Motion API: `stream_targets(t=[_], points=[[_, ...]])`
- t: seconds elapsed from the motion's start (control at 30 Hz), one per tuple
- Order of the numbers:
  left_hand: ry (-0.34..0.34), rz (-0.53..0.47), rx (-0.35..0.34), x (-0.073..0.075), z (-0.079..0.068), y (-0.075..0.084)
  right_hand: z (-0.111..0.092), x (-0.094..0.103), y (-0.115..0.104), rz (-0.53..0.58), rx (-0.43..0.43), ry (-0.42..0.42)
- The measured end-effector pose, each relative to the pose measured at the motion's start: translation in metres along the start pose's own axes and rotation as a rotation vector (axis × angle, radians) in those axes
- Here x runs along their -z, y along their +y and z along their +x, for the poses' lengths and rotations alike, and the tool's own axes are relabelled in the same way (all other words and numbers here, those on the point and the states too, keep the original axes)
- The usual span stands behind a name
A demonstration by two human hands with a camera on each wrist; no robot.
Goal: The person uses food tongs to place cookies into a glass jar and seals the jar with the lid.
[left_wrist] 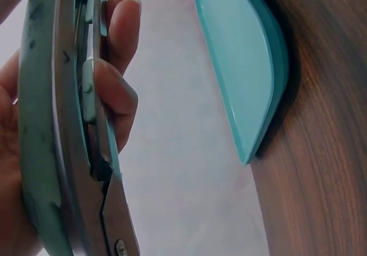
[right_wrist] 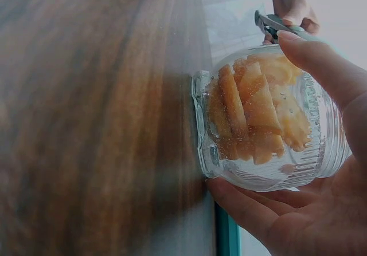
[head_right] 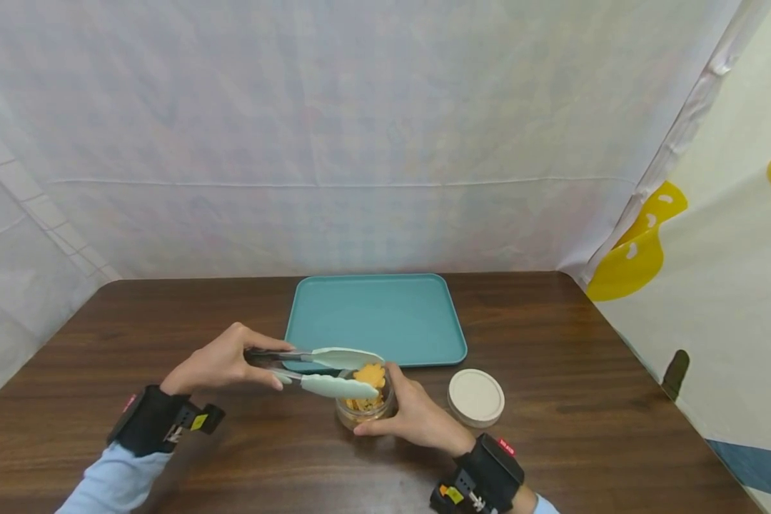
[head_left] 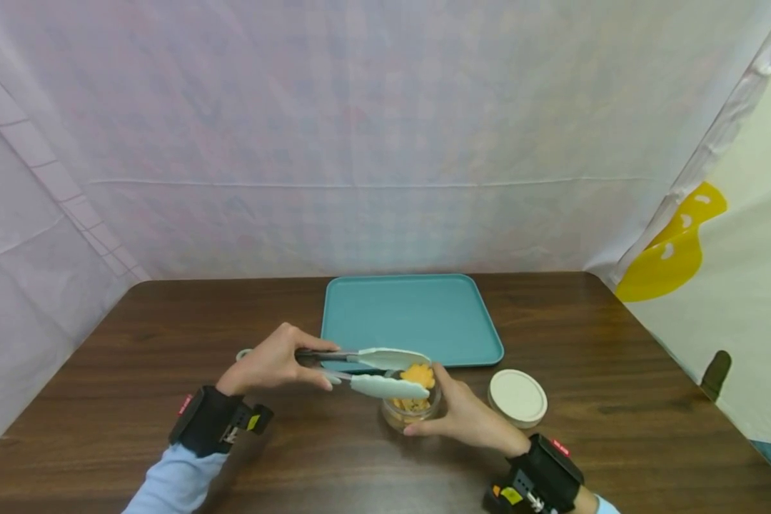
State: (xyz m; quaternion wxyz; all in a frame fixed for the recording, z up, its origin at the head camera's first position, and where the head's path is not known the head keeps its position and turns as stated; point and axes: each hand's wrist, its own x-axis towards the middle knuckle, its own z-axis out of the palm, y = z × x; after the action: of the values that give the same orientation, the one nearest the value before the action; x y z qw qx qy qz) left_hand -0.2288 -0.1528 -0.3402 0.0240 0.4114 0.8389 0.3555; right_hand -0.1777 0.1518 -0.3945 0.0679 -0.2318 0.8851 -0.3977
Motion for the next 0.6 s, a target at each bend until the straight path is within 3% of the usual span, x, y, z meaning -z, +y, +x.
stream_targets(t=[0.6], points=[[-0.055, -0.033, 0.061, 0.0020, 0.0010, 0.0038, -0.0012, -0.0004, -0.0005, -0.007, 0.017, -0.009]])
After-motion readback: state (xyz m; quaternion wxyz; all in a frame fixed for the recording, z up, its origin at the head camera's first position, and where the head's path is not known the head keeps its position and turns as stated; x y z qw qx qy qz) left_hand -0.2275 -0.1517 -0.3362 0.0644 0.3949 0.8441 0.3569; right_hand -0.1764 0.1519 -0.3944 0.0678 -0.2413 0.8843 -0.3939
